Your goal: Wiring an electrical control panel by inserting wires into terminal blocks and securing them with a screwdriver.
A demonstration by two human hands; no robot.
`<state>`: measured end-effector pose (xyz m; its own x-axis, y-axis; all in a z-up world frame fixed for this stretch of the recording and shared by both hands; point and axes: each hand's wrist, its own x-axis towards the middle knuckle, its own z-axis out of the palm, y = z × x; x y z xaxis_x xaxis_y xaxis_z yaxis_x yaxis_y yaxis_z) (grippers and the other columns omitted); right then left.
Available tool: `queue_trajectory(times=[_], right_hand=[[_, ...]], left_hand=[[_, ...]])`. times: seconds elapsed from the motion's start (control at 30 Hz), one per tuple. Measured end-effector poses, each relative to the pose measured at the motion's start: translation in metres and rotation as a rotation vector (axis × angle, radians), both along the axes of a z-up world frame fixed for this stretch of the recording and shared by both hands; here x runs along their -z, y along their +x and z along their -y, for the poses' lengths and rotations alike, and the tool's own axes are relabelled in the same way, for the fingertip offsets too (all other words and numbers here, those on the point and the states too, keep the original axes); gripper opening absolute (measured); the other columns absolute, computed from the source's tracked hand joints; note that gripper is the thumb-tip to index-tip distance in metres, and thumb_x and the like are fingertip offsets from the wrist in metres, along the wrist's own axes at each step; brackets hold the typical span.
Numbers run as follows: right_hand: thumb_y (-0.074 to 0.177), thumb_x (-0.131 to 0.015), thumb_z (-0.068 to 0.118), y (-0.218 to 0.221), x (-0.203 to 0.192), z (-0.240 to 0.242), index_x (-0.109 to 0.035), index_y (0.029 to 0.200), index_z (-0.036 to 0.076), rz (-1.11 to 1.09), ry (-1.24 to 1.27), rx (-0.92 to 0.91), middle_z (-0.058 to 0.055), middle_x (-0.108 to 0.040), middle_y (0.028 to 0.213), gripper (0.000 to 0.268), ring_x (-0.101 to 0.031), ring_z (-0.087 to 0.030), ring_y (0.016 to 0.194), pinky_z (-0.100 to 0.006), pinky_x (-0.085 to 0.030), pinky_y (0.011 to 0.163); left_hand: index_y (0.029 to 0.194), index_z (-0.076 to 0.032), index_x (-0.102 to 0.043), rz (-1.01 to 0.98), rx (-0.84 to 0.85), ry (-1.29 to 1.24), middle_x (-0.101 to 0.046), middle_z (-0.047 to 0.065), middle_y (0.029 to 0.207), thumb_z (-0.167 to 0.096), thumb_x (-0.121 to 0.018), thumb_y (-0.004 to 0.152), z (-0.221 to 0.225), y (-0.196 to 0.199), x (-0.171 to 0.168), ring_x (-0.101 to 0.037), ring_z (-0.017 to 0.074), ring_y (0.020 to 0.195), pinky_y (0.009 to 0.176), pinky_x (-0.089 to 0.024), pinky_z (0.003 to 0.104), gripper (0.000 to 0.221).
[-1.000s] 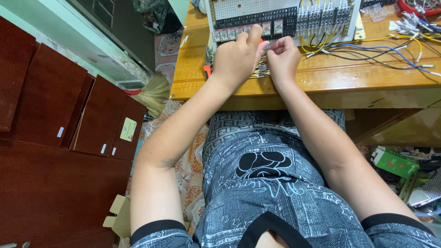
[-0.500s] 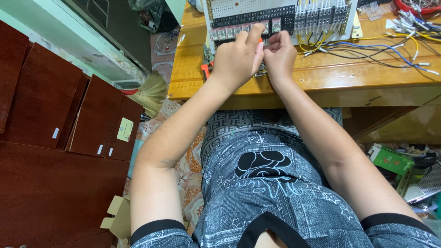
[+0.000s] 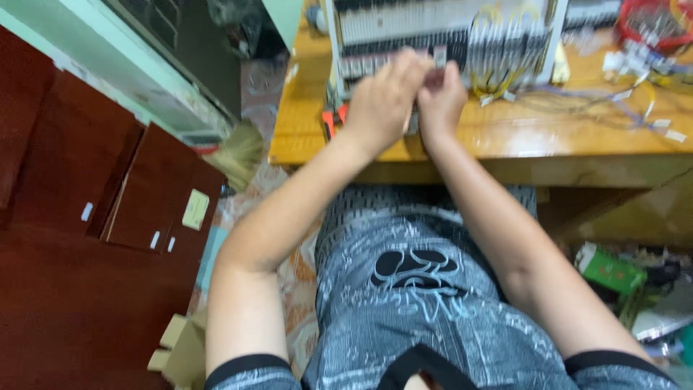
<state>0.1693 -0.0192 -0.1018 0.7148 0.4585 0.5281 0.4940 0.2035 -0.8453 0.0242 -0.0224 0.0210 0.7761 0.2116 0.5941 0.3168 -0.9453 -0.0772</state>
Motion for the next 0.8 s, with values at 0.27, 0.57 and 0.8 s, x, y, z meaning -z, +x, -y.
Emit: queue_trajectory(times=[0.27, 0.57, 0.8], right_hand=[[0.08, -0.077, 0.005, 0.004, 0.019, -0.013, -0.063, 0.082, 0.017, -0.161, 0.016, 0.044, -0.001, -0.066, 0.064, 0.018, -0.065, -0.012, 0.057, -0.021, -0.051, 0.059], [0.081, -0.081, 0.008, 0.006, 0.019, -0.013, -0.064, 0.082, 0.016, -0.188, 0.053, 0.016, -0.002, -0.066, 0.064, 0.019, -0.065, -0.012, 0.06, -0.022, -0.053, 0.063], [0.081, -0.082, 0.006, -0.002, 0.009, -0.007, -0.06, 0.079, 0.011, -0.169, 0.084, 0.035, -0.003, -0.062, 0.064, 0.023, -0.062, -0.011, 0.057, -0.022, -0.051, 0.061]], left_hand=[[0.132, -0.018, -0.05, 0.148, -0.125, 0.295, -0.046, 0.001, 0.086, -0.027, -0.057, 0.094, -0.019, 0.016, 0.038, -0.064, 0.0316, 0.06, 0.047, -0.055, 0.044, 0.039], [0.145, -0.019, -0.039, 0.126, -0.224, 0.174, -0.048, 0.007, 0.086, -0.039, -0.06, 0.101, -0.013, 0.023, 0.042, -0.068, 0.0398, 0.068, 0.051, -0.058, 0.055, 0.053], [0.123, -0.01, -0.051, 0.107, 0.091, 0.13, -0.055, 0.004, 0.098, -0.014, -0.06, 0.095, -0.015, 0.021, 0.026, -0.064, 0.0298, 0.098, 0.071, -0.061, 0.039, 0.03]])
